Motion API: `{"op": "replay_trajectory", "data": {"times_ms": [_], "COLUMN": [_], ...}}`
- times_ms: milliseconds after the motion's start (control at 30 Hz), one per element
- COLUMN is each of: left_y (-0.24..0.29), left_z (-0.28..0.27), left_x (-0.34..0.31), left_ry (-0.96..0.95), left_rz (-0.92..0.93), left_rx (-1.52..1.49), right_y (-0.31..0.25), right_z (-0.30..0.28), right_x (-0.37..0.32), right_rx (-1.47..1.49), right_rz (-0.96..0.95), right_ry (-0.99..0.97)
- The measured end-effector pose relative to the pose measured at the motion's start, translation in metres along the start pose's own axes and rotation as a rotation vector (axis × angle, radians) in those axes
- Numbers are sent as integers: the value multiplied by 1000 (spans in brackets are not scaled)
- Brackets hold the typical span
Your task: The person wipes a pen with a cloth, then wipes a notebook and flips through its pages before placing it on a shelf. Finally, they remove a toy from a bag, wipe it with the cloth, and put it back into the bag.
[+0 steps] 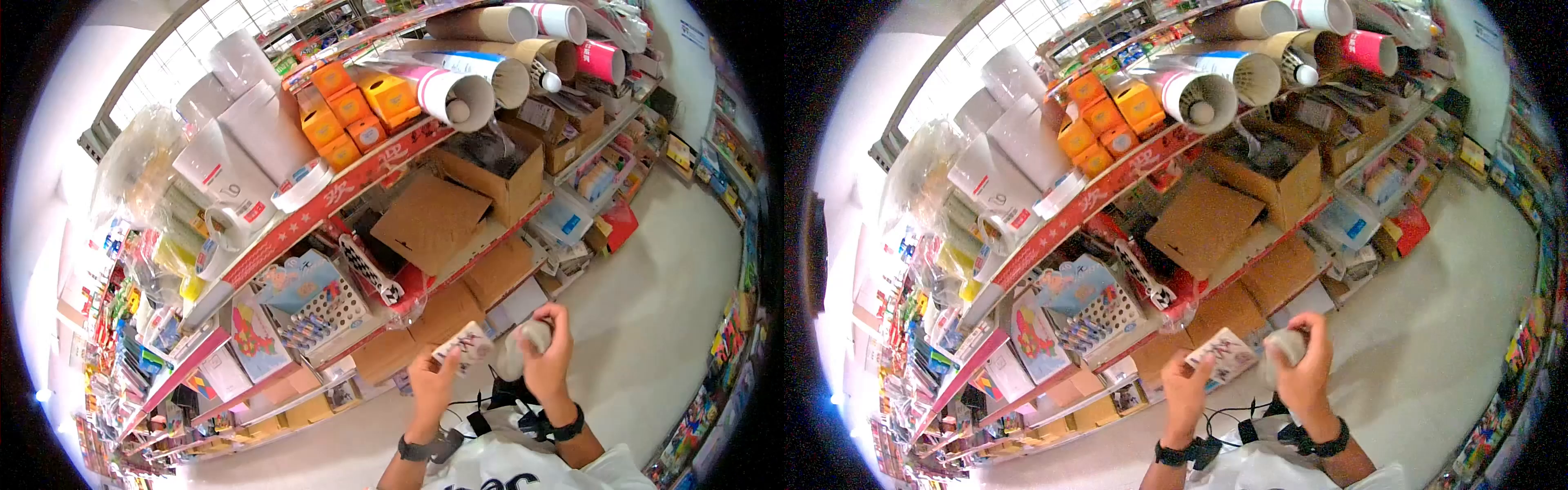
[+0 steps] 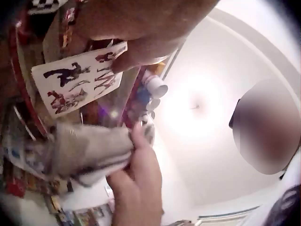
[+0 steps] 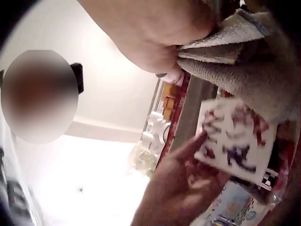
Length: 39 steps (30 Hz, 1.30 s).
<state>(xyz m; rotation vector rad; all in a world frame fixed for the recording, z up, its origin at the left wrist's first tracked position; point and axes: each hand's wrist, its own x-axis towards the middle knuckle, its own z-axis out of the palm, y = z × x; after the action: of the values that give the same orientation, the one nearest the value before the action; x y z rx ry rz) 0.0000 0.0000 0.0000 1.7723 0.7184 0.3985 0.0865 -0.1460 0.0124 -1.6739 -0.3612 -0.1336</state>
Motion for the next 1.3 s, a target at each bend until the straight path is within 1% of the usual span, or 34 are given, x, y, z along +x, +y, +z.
{"op": "replay_trajectory", "data": {"times_ms": [33,67,100,167,200,267,333,367,400,500,533,567,600,633,667,700,767,833,867,967,1000,1067,1100,1167,1200,1233,1267,1300], "left_y": [0,1,17,32,48,82,130,161,185,228,236,246,256,265,274,282,296,292,285,275,272,265,257,218,195,171,148,131], "left_z": [9,14,36,49,40,20,0,-4,-16,-42,-52,-54,-51,-37,-24,-14,-8,0,2,4,6,13,17,31,33,34,36,67], "left_x": [-2,-4,12,28,34,41,47,57,65,72,75,80,88,100,112,127,161,174,176,175,173,161,154,121,114,107,100,93], "left_ry": [-17,-35,4,76,77,182,342,212,339,711,846,932,965,896,829,700,400,232,148,276,392,606,705,798,549,277,17,131], "left_rz": [-18,-37,-31,57,132,241,687,953,1207,1575,1669,1728,1733,1682,1627,1474,1270,1080,943,964,1020,1076,1101,985,1039,1057,1033,886], "left_rx": [-151,-299,-298,-321,-247,-206,-5,-237,-4,171,253,318,374,435,495,503,932,1217,1026,1029,1022,870,791,497,502,483,454,647], "right_y": [-6,0,1,5,12,27,28,29,42,50,54,55,54,54,58,63,73,79,81,84,84,82,81,76,75,71,68,66], "right_z": [7,18,16,17,17,12,5,2,4,3,3,0,-3,-5,-7,-7,-7,-11,-12,-16,-16,-17,-17,-17,-16,-15,-13,-10], "right_x": [-3,-6,21,46,60,85,106,115,121,137,142,147,153,158,164,168,173,177,180,186,188,192,195,200,201,201,201,200], "right_rx": [18,15,-54,-173,-127,-30,42,78,93,10,23,32,40,47,57,47,31,47,52,101,88,58,51,47,87,102,116,132], "right_rz": [-114,-235,-326,-421,-356,-213,-49,31,-55,-85,-77,-55,-35,-18,-95,-108,-127,-128,-127,-19,-20,-13,-44,-93,-137,-127,-121,-115], "right_ry": [13,-13,-77,-187,-238,-349,-412,-445,-435,-530,-579,-605,-631,-659,-648,-642,-637,-666,-678,-761,-767,-778,-813,-872,-895,-933,-977,-1027]}}
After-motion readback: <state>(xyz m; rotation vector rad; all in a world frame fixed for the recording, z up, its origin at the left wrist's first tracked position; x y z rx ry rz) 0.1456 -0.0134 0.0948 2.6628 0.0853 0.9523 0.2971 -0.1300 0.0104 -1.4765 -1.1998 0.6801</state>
